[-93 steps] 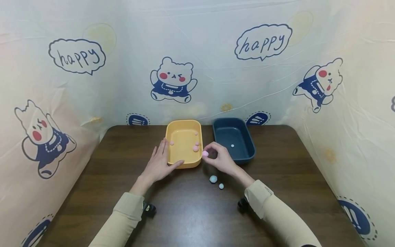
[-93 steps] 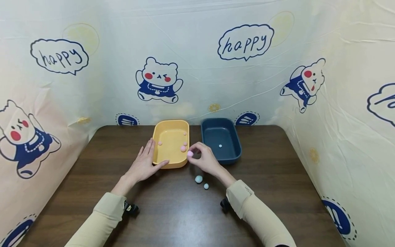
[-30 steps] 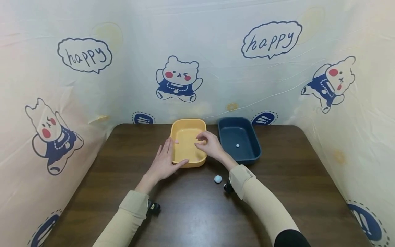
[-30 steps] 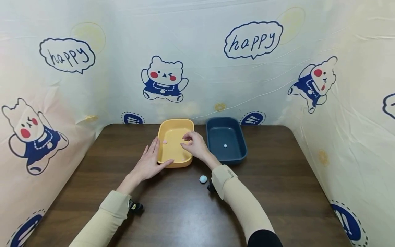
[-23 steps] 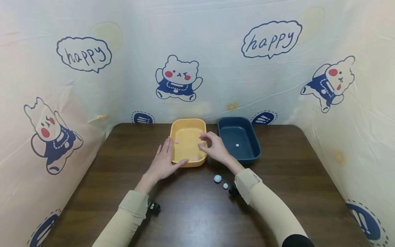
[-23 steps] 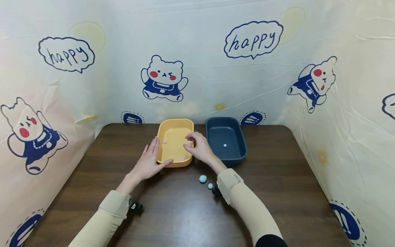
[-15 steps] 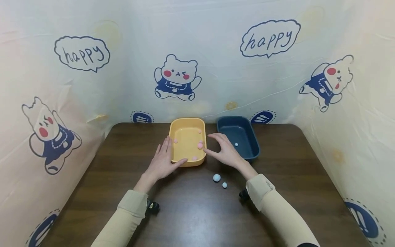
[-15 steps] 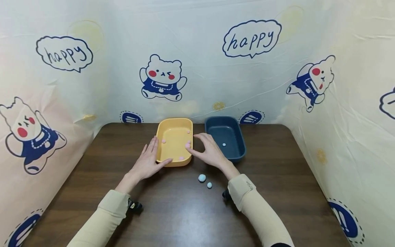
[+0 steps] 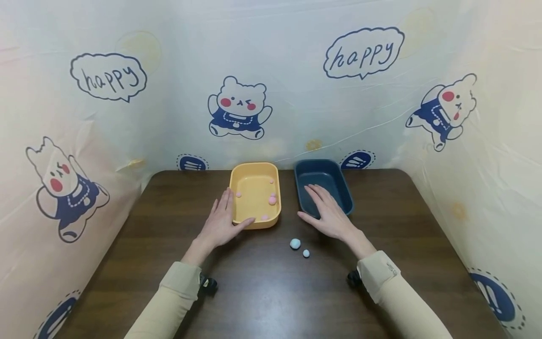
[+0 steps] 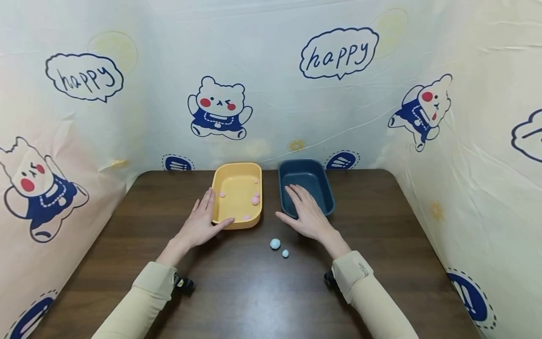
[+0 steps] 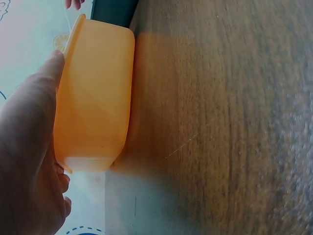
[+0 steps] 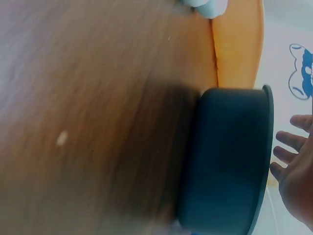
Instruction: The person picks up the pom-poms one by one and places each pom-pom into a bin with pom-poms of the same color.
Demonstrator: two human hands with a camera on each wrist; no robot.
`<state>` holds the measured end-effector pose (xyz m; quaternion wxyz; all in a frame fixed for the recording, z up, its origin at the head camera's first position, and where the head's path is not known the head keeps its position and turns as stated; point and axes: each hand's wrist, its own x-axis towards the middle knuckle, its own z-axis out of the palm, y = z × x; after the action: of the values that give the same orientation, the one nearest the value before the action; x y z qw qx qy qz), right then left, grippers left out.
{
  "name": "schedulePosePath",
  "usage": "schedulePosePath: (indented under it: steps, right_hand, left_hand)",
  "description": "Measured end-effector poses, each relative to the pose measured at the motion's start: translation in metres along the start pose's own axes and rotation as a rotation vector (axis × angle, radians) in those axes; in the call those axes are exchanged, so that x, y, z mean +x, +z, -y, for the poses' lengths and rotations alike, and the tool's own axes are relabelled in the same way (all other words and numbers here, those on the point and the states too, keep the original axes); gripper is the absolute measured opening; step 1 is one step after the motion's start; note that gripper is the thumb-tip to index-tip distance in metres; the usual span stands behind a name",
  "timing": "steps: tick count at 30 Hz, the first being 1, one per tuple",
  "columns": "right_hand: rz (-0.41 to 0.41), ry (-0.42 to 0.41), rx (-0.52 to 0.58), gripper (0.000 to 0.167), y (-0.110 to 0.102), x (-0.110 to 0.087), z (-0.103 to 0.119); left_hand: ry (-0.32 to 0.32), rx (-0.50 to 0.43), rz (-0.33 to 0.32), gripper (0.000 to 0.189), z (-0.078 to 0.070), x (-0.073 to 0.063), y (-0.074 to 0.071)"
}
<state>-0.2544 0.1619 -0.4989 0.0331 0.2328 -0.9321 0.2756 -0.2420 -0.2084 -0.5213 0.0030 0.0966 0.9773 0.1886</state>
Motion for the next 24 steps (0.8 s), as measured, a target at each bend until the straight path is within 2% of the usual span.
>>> schedulePosePath:
  steps: [9, 18, 24]
  right_hand:
    - [-0.003, 0.029, -0.127, 0.097, -0.015, -0.016, -0.028]
    - [0.003, 0.077, -0.219, 0.1, -0.023, -0.024, -0.06]
    - [0.009, 0.117, -0.285, 0.103, -0.025, -0.025, -0.073]
  left_hand:
    - [0.002, -0.002, 0.004, 0.13, 0.0, 0.0, -0.001]
    - [0.004, -0.005, 0.01, 0.13, 0.0, 0.0, -0.002]
    - [0.002, -0.014, 0.015, 0.13, 0.0, 0.0, -0.002]
